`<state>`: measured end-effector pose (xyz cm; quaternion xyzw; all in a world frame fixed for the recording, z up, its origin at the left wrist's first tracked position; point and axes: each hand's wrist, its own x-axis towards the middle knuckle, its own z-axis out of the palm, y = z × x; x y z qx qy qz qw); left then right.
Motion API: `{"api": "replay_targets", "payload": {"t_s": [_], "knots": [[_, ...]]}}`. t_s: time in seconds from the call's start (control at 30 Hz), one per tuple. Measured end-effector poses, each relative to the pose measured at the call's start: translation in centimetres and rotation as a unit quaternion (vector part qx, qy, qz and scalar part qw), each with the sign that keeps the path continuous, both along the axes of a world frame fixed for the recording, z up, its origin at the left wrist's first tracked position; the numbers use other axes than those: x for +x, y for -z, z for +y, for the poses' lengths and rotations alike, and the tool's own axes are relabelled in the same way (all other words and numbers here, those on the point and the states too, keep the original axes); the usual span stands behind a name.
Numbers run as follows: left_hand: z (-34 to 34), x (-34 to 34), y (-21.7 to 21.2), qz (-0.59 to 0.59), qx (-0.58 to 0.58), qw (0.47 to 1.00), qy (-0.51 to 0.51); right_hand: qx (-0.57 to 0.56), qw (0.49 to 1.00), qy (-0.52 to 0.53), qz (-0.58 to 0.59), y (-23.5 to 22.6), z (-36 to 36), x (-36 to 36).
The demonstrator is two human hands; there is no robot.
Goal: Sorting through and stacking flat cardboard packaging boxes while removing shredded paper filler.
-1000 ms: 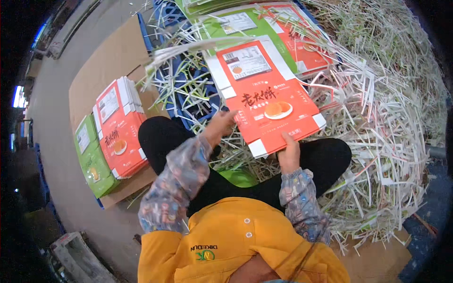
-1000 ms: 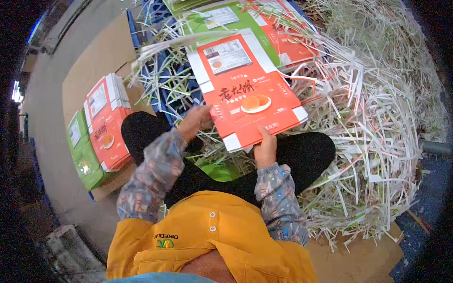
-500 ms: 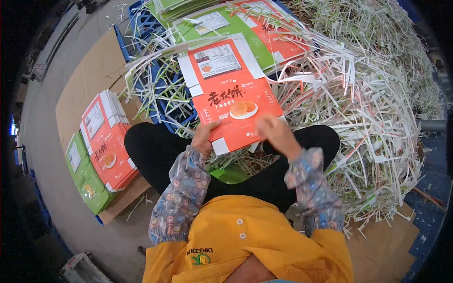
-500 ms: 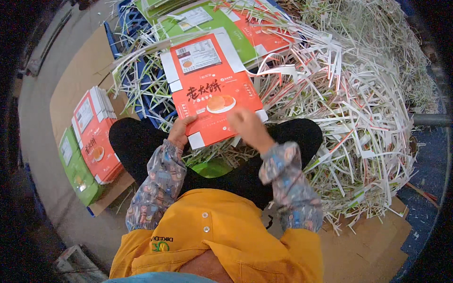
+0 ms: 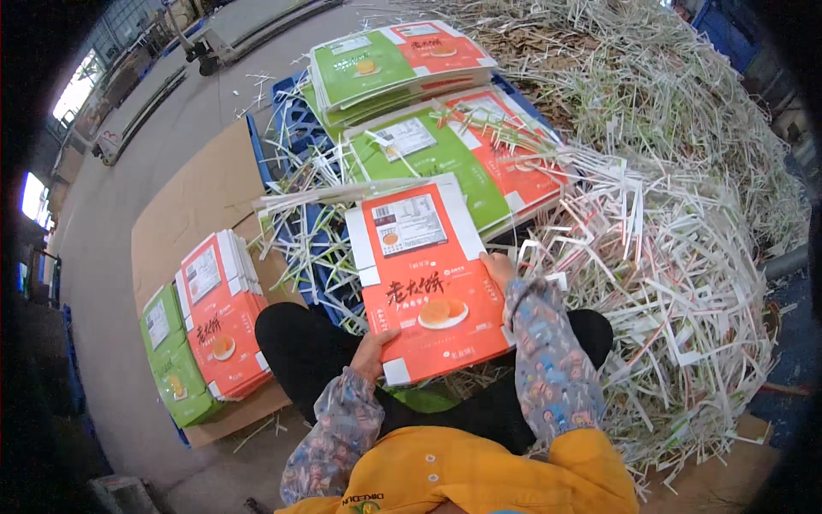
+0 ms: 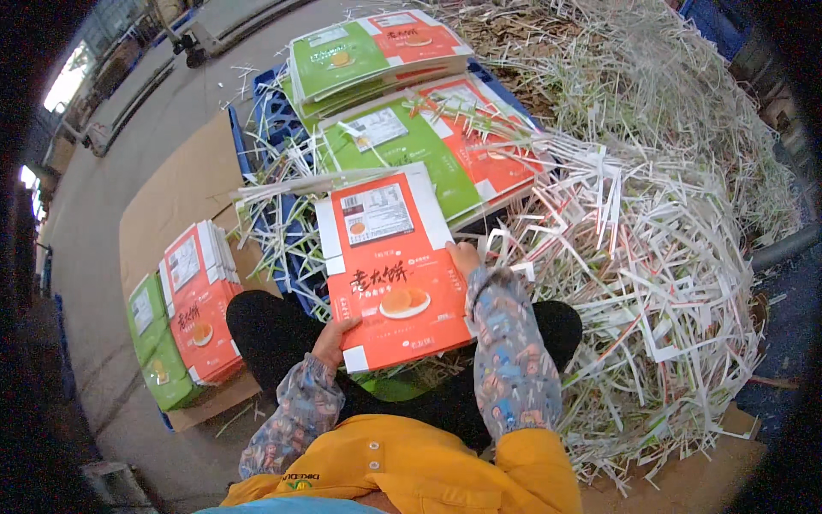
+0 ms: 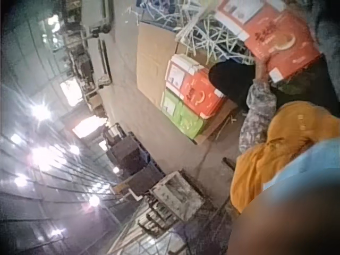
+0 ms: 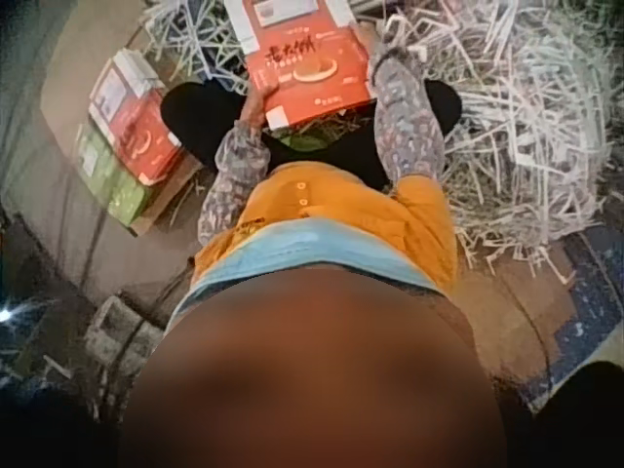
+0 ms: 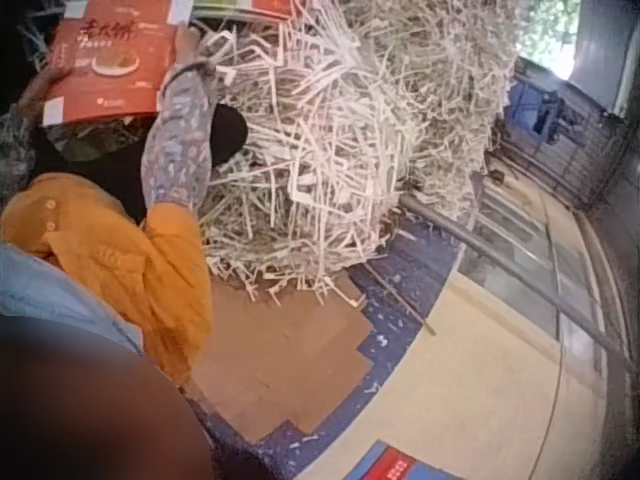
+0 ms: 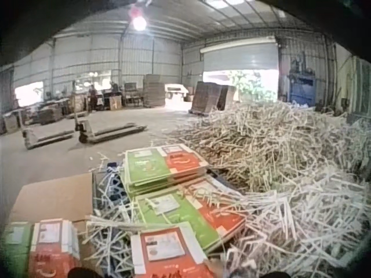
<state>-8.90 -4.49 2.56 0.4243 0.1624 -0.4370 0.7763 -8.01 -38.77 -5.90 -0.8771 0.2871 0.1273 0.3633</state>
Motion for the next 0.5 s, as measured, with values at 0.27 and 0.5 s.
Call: {"api": "replay_targets", "payload": {"t_s": [0.27, 0.5], "knots": [[1.6, 1.0, -2.9, -0.086, 0.014, 0.996, 0.005, 0.117, 0.955, 0.071, -0.264, -7.6, 2.9, -0.7], [4.5, 4.1, -7.6, -0.113, 0.055, 0.989, 0.075, 0.233, 0.959, -0.093, -0.132, -12.1, 1.1, -0.8]]}}
